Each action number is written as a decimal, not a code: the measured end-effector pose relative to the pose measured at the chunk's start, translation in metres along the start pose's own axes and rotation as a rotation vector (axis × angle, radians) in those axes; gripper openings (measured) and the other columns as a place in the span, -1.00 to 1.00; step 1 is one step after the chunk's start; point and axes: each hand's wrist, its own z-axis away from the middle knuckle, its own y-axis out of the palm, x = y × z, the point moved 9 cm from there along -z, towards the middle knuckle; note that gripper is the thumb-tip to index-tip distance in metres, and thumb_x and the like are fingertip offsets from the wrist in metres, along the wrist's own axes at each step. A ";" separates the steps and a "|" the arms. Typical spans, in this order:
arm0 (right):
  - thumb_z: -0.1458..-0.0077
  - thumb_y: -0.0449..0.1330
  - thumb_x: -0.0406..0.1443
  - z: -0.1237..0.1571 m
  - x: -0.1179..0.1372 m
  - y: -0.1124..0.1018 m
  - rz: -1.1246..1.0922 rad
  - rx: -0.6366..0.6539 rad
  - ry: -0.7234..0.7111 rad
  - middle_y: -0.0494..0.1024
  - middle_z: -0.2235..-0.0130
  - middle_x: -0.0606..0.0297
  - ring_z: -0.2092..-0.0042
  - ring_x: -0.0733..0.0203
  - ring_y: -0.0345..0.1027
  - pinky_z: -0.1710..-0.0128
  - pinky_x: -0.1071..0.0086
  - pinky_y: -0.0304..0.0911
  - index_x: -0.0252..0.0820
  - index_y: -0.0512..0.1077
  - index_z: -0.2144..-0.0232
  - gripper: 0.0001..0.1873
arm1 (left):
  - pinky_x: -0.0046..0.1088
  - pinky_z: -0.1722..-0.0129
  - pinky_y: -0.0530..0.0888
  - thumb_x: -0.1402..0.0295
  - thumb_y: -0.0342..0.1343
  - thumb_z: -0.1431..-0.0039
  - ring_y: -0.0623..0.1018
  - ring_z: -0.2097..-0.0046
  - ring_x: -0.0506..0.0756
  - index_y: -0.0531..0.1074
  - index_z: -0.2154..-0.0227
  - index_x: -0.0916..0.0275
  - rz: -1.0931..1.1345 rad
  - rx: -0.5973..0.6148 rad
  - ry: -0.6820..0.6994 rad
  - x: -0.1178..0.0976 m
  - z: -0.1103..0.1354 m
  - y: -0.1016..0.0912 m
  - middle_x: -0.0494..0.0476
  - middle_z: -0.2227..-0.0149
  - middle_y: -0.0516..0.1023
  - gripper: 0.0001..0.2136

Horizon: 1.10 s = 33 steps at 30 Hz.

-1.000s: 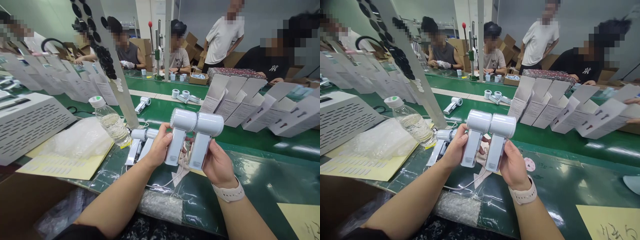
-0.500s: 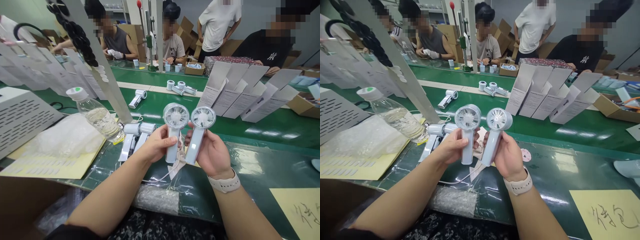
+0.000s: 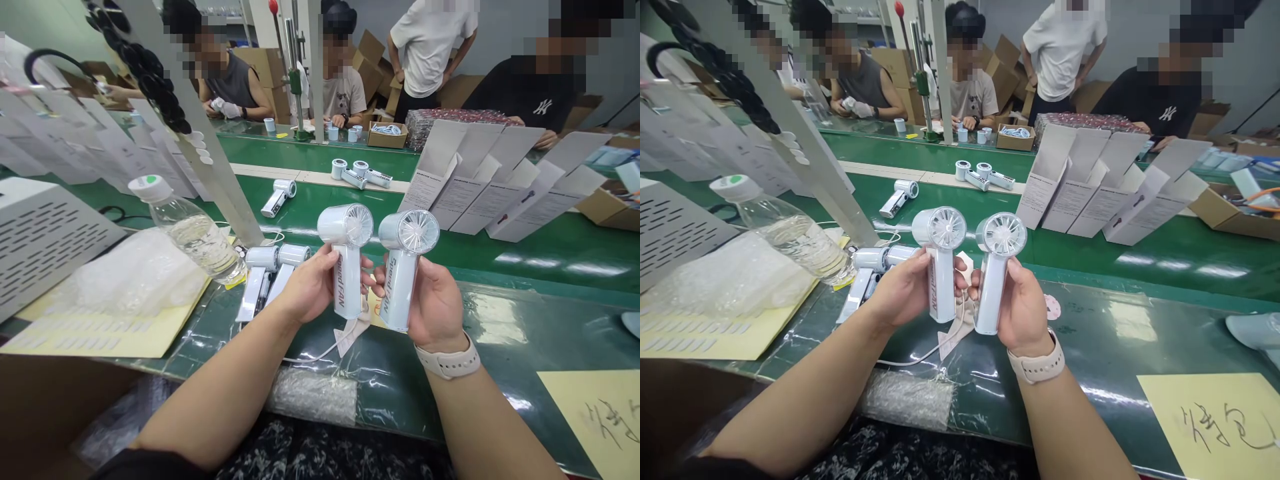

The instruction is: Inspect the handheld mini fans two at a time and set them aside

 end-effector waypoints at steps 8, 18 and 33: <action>-0.11 0.20 -0.11 -0.001 0.010 -0.013 0.004 -0.095 -0.108 0.61 0.27 0.26 0.22 0.02 0.52 0.25 0.10 0.48 0.00 0.49 0.14 -0.73 | -0.29 0.23 0.59 0.16 0.33 -0.08 0.67 0.19 0.19 0.30 0.05 0.17 -0.112 -0.018 0.041 -0.007 0.002 -0.003 0.17 0.13 0.64 -0.55; -0.14 0.17 -0.25 -0.006 0.008 -0.013 0.013 -0.138 -0.144 0.63 0.33 0.31 0.28 0.10 0.53 0.34 0.22 0.47 0.00 0.49 0.21 -0.84 | -0.42 0.40 0.55 -0.01 0.42 0.11 0.68 0.26 0.18 0.22 0.19 0.13 -0.166 -0.025 0.043 -0.002 0.002 -0.005 0.12 0.24 0.65 -0.41; -0.04 0.18 -0.21 -0.006 0.003 -0.014 0.041 -0.147 -0.177 0.64 0.26 0.29 0.21 0.02 0.52 0.20 0.10 0.46 -0.05 0.47 0.26 -0.82 | -0.45 0.41 0.49 0.07 0.40 0.04 0.66 0.28 0.16 0.26 0.17 0.14 -0.285 -0.110 0.031 -0.006 0.004 -0.011 0.06 0.34 0.62 -0.49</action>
